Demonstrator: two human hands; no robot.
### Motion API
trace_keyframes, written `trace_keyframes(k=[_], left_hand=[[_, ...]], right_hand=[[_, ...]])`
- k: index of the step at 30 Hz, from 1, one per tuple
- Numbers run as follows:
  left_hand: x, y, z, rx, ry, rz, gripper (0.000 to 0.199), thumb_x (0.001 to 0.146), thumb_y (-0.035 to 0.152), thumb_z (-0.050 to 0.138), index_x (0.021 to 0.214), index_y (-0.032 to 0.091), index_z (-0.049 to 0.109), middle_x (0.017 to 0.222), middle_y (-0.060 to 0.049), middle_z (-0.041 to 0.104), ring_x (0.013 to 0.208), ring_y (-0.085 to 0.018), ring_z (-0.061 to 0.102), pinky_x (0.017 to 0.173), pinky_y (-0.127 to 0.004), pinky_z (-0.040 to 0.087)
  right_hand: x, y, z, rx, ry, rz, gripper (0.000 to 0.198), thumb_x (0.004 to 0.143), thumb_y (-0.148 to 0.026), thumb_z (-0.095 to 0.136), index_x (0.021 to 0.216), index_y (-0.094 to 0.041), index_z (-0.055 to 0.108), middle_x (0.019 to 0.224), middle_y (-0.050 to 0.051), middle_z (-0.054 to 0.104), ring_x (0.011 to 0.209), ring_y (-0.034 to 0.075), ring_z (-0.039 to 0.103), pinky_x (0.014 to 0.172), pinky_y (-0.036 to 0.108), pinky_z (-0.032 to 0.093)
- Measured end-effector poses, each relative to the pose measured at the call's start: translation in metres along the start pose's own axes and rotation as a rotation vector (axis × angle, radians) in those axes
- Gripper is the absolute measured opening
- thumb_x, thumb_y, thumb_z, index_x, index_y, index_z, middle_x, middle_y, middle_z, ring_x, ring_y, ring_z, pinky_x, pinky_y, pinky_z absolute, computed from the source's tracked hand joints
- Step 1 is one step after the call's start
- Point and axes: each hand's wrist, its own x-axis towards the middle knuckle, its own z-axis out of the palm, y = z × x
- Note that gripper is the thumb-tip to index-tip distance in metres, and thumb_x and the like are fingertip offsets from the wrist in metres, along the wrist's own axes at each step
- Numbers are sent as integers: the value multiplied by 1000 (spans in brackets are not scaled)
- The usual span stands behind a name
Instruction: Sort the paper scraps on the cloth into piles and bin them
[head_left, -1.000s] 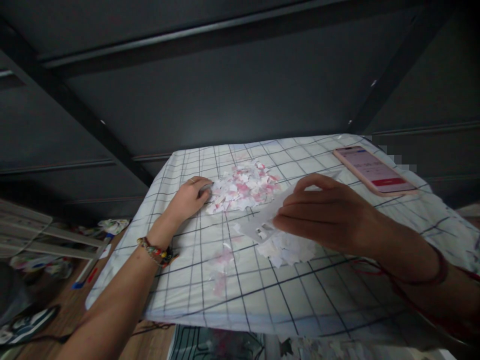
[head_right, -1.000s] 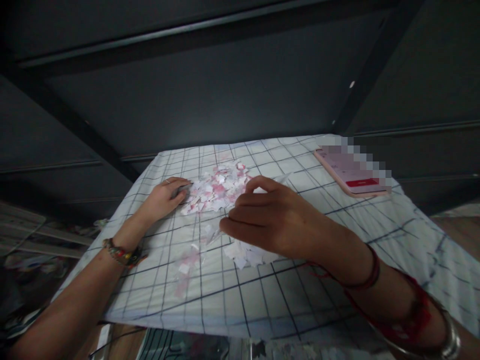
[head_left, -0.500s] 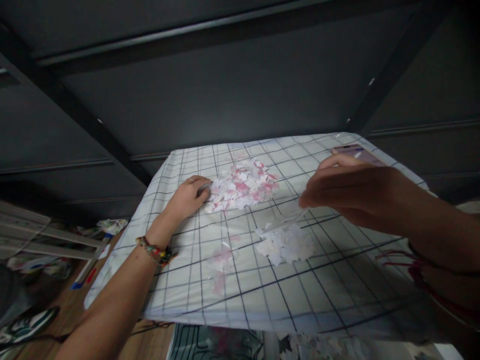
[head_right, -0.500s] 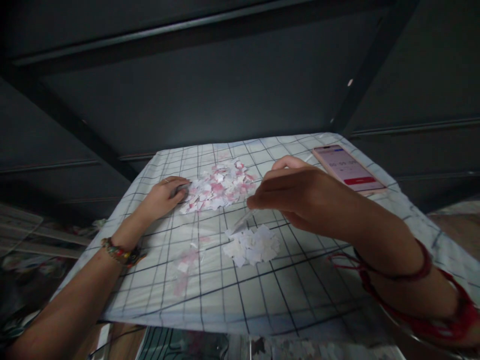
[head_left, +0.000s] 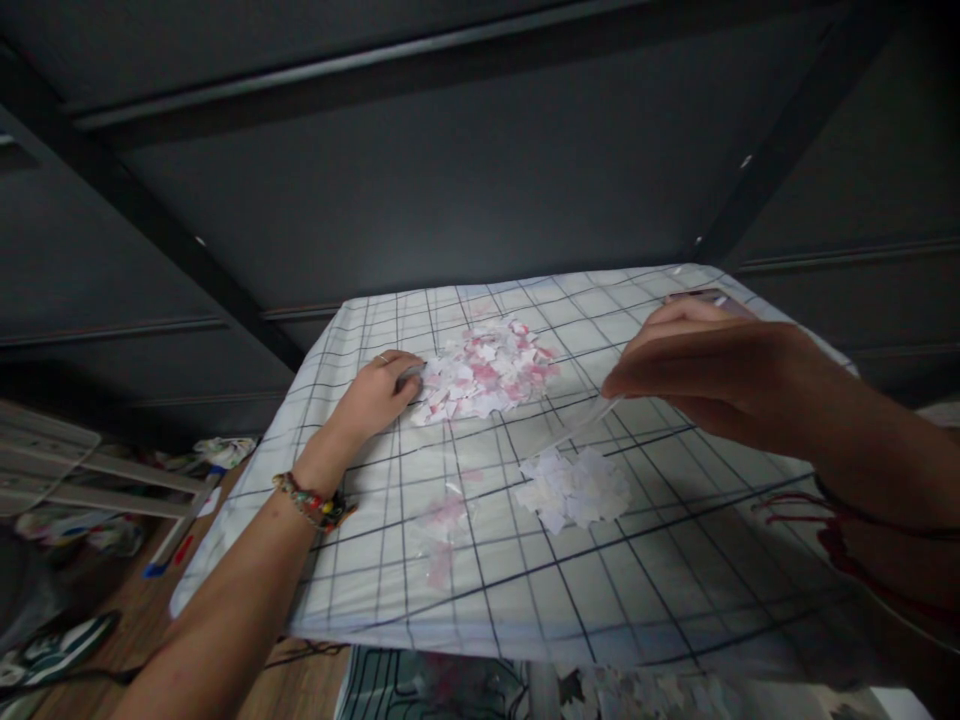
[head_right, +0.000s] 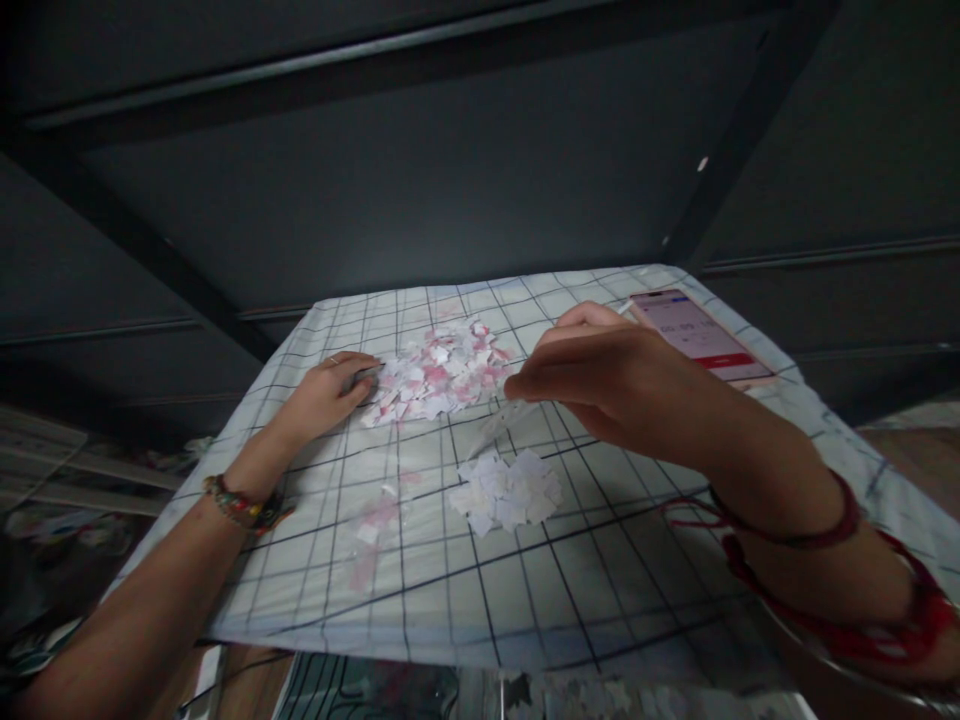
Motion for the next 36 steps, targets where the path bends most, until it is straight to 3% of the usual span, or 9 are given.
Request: trace_keyframes(k=[7,13,19,22,27,36], left_hand=[[0,0,-1,-5,4,0,36,82,27,39,105,10,62,109,-12,63,102,-24,57,95,-40,44],[0,-1,0,-5,3,6,36,82,27,39,105,10,62,108,-12,63,102,-24,58,95,-40,45],[0,1,-1,1,6,-3,37,82,27,39,105,11,62,109,-12,63,102,-24,57,96,-40,44],[0,1,-1,0,8,-1,37,82,27,39,105,10,62,109,-12,63,102,-24,57,96,-39,44],[-1,1,-1,0,3,-6,36,83,27,40,105,11,62,109,-12,63,103,-24,57,96,-38,44],[-1,0,-1,2,-11,-20,33,82,26,41,105,14,62,110,-10,63,104,-24,56,97,-39,43]], right_hand=[[2,-7,7,-76,78,-14,24,88,-6,40,89,-24,56,77,-2,66,69,10,57,67,29,45],[2,-6,5,-12,15,-18,22,90,-10,41,88,-26,56,71,-5,65,65,10,56,67,29,46],[-1,-4,10,-109,138,22,22,88,-6,44,90,-25,55,76,-2,65,68,11,57,67,30,46],[-2,-2,6,-27,97,52,19,89,-10,45,88,-25,55,71,-4,64,66,11,57,68,30,47],[1,-5,11,-48,29,-21,21,90,-9,40,90,-24,55,74,-4,66,66,10,57,68,29,46],[1,-8,14,-93,167,56,21,86,-6,48,91,-25,56,77,-1,65,72,12,56,69,30,46]])
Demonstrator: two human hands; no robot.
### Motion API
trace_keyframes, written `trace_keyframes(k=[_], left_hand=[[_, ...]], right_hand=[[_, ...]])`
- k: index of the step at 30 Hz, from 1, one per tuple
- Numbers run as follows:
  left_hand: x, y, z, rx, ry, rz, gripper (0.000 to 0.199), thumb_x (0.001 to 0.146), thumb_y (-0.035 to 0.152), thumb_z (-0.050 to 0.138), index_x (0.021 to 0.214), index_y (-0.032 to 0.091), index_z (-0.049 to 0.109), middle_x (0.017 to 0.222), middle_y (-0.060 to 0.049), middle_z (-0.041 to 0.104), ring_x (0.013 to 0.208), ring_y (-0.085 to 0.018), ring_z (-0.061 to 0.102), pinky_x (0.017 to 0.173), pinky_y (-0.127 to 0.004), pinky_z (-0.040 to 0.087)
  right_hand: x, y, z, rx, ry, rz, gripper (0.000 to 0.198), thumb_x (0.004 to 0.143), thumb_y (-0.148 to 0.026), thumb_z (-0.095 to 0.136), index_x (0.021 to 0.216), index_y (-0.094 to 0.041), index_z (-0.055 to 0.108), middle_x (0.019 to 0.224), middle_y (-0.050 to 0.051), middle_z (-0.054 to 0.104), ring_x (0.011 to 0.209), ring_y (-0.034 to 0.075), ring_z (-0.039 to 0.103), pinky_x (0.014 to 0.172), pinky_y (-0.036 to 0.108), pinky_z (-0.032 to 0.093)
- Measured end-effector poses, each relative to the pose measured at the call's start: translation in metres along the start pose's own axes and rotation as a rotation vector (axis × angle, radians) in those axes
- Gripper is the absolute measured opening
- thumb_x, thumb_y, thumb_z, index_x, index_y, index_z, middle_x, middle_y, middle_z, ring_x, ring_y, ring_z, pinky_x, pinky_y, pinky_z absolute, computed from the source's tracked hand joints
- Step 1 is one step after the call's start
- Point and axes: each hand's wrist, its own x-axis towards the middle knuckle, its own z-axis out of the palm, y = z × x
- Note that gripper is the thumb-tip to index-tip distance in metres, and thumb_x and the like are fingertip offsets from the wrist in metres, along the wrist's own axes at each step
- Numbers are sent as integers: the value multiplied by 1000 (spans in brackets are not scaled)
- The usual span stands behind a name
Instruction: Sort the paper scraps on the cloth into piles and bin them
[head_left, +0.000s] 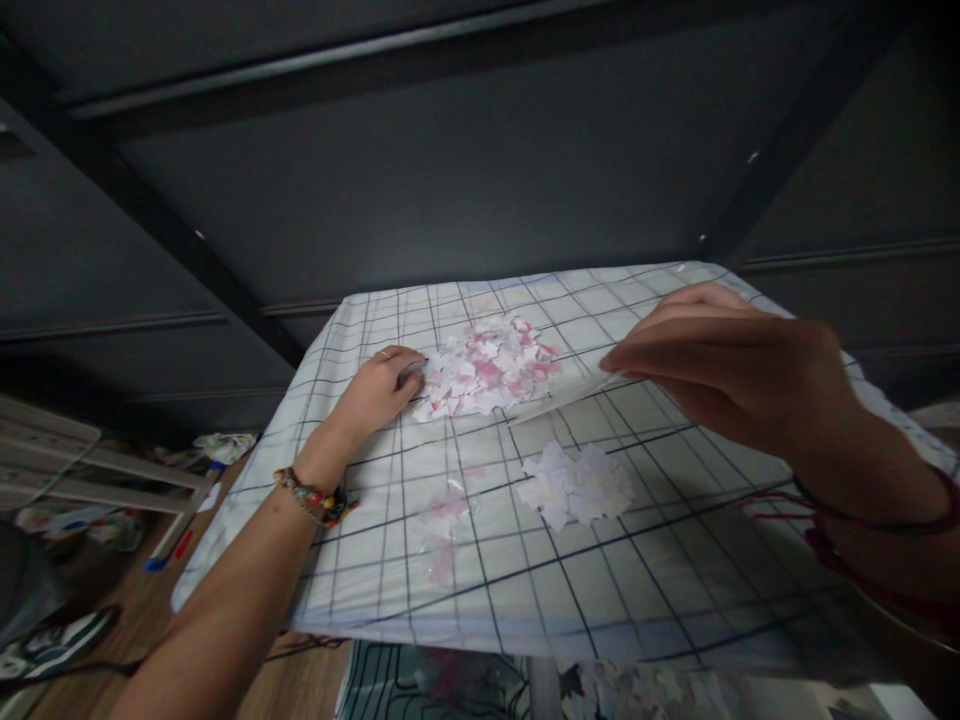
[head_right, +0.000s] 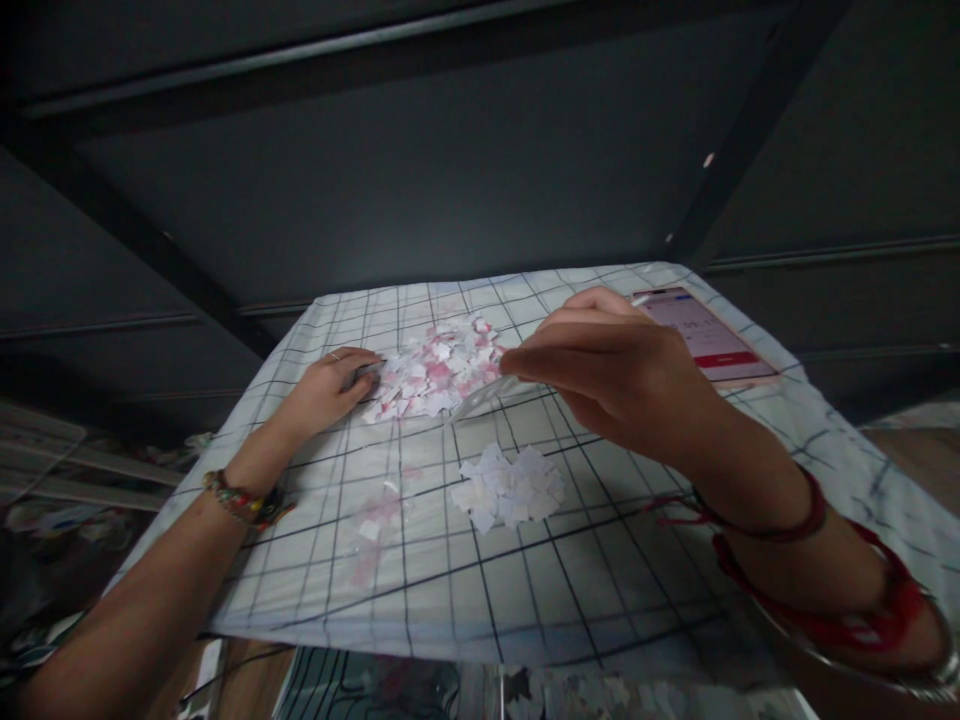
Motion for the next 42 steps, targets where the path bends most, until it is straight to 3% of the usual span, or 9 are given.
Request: trace_keyframes(k=[9,17,23,29,36,42], left_hand=[[0,0,-1,-16,0,13,35,83,27,40,105,11,62,109,-11,63,103,-24,57,96,-39,43],[1,2,-3,-7,2,1,34,83,26,40,106,13,61,110,-10,63,104,-24,56,96,-41,43],[1,0,-3,-9,8,8,33,82,26,40,104,14,62,108,-9,64,102,-24,57,96,-40,43],[1,-1,-2,-14,15,22,34,83,27,39,105,14,61,109,-10,63,103,-24,56,96,-40,43],[1,-1,-3,-8,16,31,34,82,26,39,104,13,62,107,-11,63,102,-23,57,96,-40,44],[0,-1,-3,-5,9,14,33,83,26,39,104,15,61,108,-9,63,102,-23,57,96,-40,44]], right_hand=[[3,-23,16,-92,-64,-96,26,81,2,45,95,-18,52,76,-1,66,70,11,58,71,31,42],[6,-25,17,-197,-16,-79,24,81,1,45,93,-18,52,75,-2,67,68,12,58,71,31,40],[7,-28,17,-24,-15,-108,25,81,2,43,95,-16,52,77,-1,67,70,11,60,78,31,43],[6,-21,10,-138,-51,-72,22,82,-1,47,95,-17,54,77,0,67,68,12,58,70,31,42],[11,-32,10,52,-20,-127,18,87,-3,41,93,-16,53,74,-1,66,67,9,58,76,31,44],[8,-25,13,-56,3,-72,27,79,3,47,95,-17,54,77,0,67,67,12,59,73,33,45]])
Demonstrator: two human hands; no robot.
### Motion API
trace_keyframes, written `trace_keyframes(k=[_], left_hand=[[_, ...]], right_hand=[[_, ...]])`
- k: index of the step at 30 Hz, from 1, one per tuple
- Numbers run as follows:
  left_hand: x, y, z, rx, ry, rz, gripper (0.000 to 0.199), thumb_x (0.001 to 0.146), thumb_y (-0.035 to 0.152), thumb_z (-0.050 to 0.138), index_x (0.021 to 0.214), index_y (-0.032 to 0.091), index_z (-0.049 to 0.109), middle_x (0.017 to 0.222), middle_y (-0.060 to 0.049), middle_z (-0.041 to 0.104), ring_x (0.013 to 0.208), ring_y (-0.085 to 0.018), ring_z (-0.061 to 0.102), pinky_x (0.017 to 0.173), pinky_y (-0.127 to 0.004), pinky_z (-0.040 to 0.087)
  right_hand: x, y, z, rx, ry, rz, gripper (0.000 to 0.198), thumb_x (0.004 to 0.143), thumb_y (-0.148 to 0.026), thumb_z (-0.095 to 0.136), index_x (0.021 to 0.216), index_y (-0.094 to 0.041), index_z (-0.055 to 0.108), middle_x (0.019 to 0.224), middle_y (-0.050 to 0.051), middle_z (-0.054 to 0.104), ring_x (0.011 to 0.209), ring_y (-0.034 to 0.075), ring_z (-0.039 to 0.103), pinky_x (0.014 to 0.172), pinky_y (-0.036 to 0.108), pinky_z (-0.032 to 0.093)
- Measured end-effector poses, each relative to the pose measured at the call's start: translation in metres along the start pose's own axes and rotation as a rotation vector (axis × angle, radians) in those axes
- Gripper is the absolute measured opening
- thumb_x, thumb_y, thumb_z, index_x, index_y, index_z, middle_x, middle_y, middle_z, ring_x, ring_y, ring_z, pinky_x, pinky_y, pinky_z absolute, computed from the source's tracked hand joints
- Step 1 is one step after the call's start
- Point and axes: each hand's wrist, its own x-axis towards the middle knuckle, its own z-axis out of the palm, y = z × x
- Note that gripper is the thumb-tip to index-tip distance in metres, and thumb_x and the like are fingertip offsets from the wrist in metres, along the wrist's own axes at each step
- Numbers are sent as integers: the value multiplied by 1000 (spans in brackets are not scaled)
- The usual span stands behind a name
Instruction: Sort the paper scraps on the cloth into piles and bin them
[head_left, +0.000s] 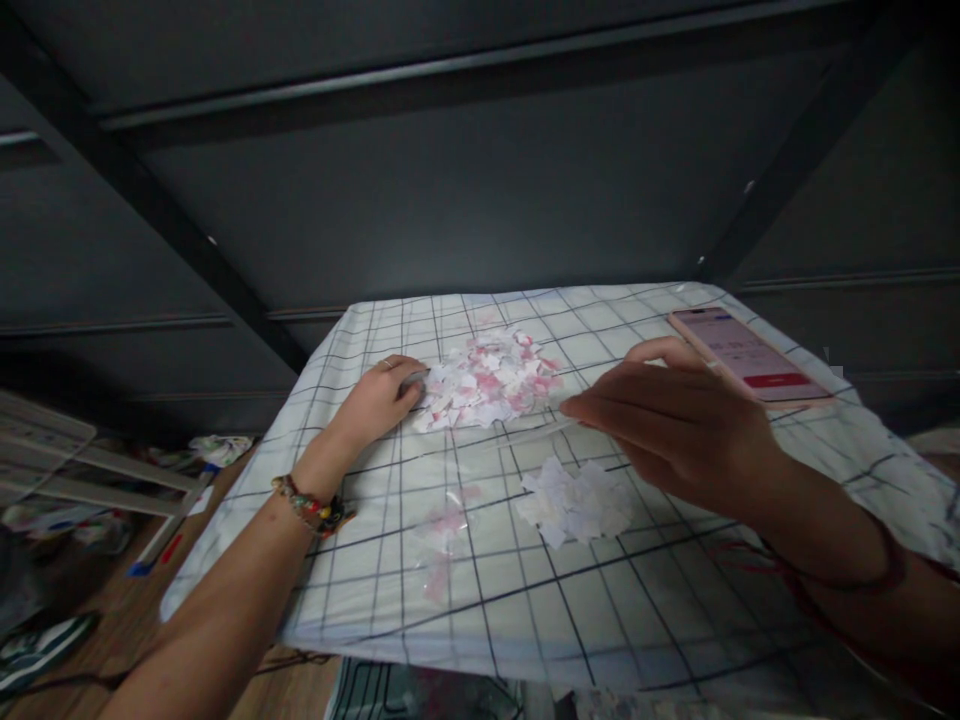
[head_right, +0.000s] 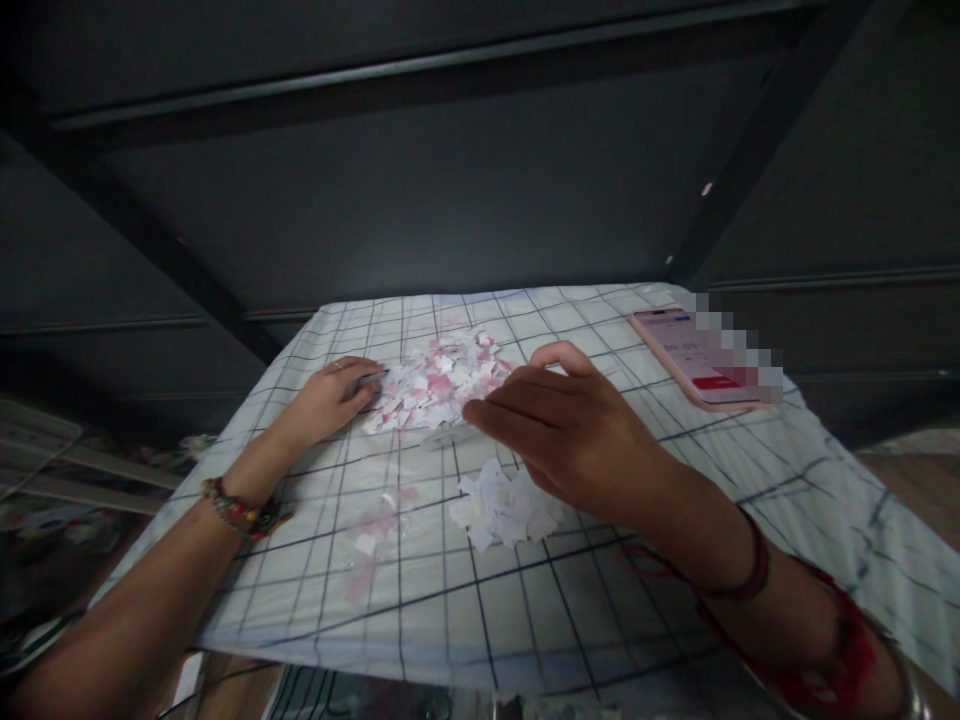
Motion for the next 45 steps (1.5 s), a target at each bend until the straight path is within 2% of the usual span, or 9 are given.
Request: trace_keyframes(k=[6,11,18,22,26,29,35,39,45], left_hand=[[0,-1,1,1,13,21,34,83,26,38,104,14,61,108,-10,63,102,-23,57,96,-40,44],[0,-1,0,2,3,26,34,84,27,38,104,12,61,108,-11,63,102,-24,57,96,-40,44],[1,0,0,6,11,28,34,84,27,38,105,13,61,107,-11,63,103,-24,57,96,-40,44],[0,1,-2,-4,12,18,35,84,27,38,106,11,61,108,-11,62,102,-23,57,95,-40,44],[1,2,-2,-7,15,8,34,84,26,39,106,12,61,109,-11,62,101,-23,57,95,-40,45],[1,0,-1,-12,26,16,32,84,25,40,105,14,61,108,-9,63,102,-22,57,95,-39,45],[2,-3,1,-5,28,46,32,84,24,40,104,11,62,105,-11,63,100,-22,58,94,-38,45],[1,-1,0,-10,33,40,33,84,24,40,104,11,62,106,-11,63,100,-22,58,94,-38,45],[1,0,0,-9,32,29,31,83,24,40,103,13,62,105,-10,63,99,-22,58,93,-39,46]], right_hand=[[3,-13,1,157,-22,-30,18,87,-4,42,91,-17,54,73,-1,66,65,8,59,74,30,46],[1,-10,3,16,92,21,17,84,-5,50,95,-18,55,79,0,69,72,11,61,77,32,45],[5,-13,25,-84,25,-60,16,88,-8,46,89,-17,59,79,-2,69,71,9,60,75,29,43],[8,-14,21,-52,-44,-125,19,88,-6,45,84,-18,60,74,-3,68,70,8,59,73,28,44],[9,-13,14,-15,63,-78,10,88,-9,49,86,-14,58,76,0,69,73,10,61,76,30,43],[10,-16,19,-9,85,-74,8,86,-8,51,89,-12,57,78,2,70,75,11,61,75,31,43],[15,-22,37,-23,25,-119,14,87,-5,48,85,-13,58,77,-1,69,71,10,59,70,29,41],[13,-19,30,12,-27,-122,15,88,-5,46,84,-13,58,72,-2,67,69,10,58,71,29,41],[11,-17,26,12,75,-79,8,87,-8,51,90,-12,57,79,1,69,75,11,59,74,30,42]])
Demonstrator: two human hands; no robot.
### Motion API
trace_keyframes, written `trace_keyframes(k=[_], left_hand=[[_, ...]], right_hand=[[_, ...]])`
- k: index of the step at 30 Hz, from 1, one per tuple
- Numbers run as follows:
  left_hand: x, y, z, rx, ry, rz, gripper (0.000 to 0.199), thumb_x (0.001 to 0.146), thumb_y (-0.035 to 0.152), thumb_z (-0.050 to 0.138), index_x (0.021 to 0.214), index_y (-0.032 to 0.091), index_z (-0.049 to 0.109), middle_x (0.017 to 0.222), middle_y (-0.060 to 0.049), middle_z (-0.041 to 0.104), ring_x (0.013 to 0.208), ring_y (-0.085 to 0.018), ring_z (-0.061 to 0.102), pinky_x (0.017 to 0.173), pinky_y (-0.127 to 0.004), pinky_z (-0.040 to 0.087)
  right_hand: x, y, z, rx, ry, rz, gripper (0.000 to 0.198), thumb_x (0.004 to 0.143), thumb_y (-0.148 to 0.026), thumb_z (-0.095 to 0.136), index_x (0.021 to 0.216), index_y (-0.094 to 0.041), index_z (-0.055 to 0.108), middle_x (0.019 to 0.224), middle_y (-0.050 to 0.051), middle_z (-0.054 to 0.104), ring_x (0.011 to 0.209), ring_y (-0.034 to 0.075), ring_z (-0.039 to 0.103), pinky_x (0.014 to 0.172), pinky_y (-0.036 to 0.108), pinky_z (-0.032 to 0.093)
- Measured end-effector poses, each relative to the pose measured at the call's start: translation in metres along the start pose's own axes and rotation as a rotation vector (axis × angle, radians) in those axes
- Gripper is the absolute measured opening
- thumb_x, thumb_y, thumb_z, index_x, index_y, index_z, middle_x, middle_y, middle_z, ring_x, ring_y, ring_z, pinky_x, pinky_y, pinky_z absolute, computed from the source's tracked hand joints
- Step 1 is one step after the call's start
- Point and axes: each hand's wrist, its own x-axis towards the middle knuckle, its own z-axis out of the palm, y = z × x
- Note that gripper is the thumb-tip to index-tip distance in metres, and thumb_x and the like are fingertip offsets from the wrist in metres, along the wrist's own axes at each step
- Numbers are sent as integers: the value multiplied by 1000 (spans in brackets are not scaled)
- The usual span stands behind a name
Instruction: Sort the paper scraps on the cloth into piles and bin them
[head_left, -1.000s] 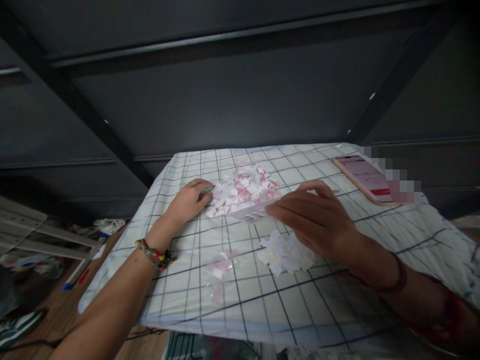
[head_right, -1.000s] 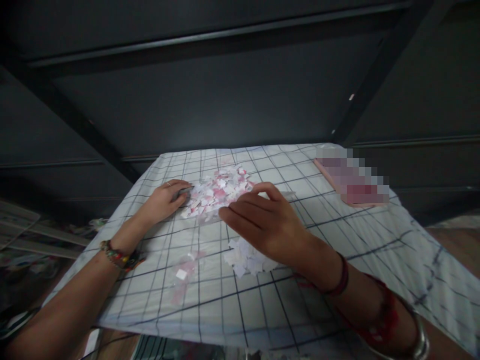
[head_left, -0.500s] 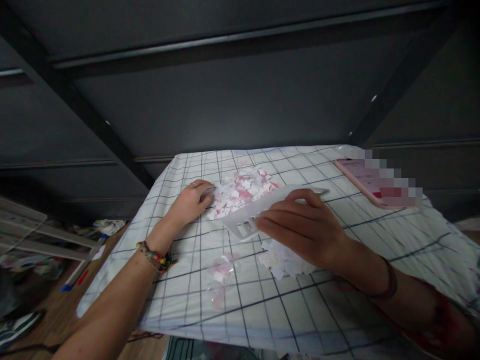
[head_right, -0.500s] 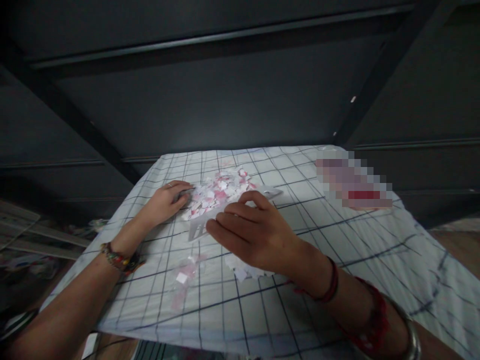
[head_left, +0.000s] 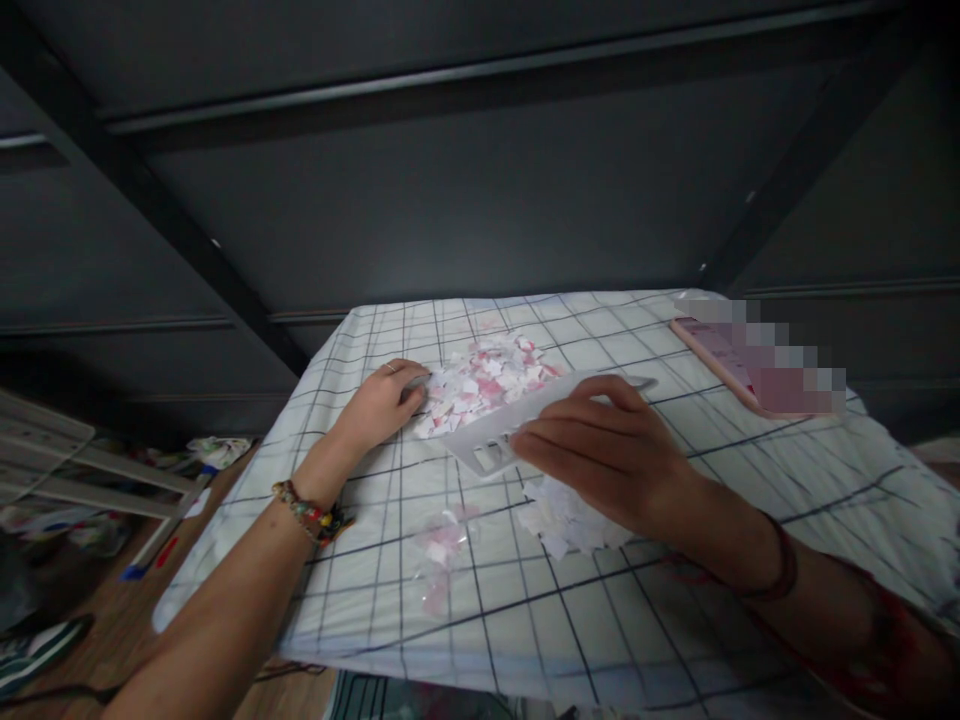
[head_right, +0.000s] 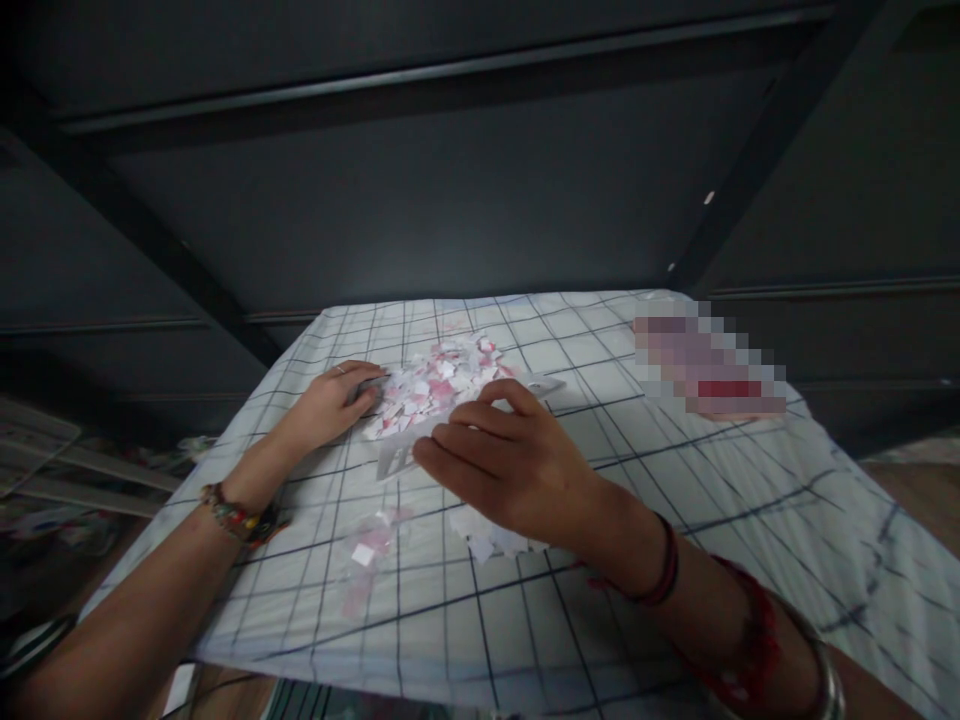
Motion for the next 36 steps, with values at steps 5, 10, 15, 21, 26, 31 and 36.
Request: trace_keyframes(k=[5,10,15,21,26,31,36], left_hand=[[0,0,1,-5,-1,-6,33,84,26,39,104,11,62,106,-11,63,100,-22,58,94,-40,46],[-1,-1,0,-1,-7,-12,33,84,26,39,104,13,61,107,-11,63,100,-22,58,94,-40,46],[-2,-2,0,-10,-12,-10,33,84,25,39,104,12,61,107,-11,63,100,-23,57,94,-40,45],[-2,-4,1,2,-13,-13,32,84,25,40,105,12,61,108,-11,62,101,-22,57,96,-41,44],[-3,-4,0,13,-21,-5,33,84,25,39,106,13,61,108,-11,62,102,-22,57,96,-40,44],[-2,-3,1,-1,-7,10,32,84,25,39,104,13,61,106,-11,63,100,-23,58,95,-41,45],[-1,-1,-1,-4,-10,-8,31,84,24,40,104,15,62,106,-9,64,100,-22,58,94,-40,46]], right_hand=[[0,1,5,9,-109,-12,15,87,-4,46,84,-14,57,72,-2,67,68,10,58,70,29,41],[-5,7,-6,67,-19,67,17,86,-3,44,89,-15,55,76,1,68,72,10,59,77,29,43],[-5,6,-9,-35,-60,70,18,85,-1,43,89,-16,53,74,0,68,69,10,60,75,30,43],[-2,-3,-13,86,-28,48,12,87,-5,46,91,-15,52,73,0,66,68,10,58,74,30,44],[-3,-1,-18,5,-88,13,16,88,-4,40,90,-15,52,73,0,66,67,10,58,74,32,44],[-2,-3,-25,120,-123,8,16,88,-3,40,91,-14,52,75,1,67,70,9,59,75,33,46],[-7,11,-30,-5,-45,55,20,81,1,53,95,-14,54,78,3,67,72,12,59,76,33,46]])
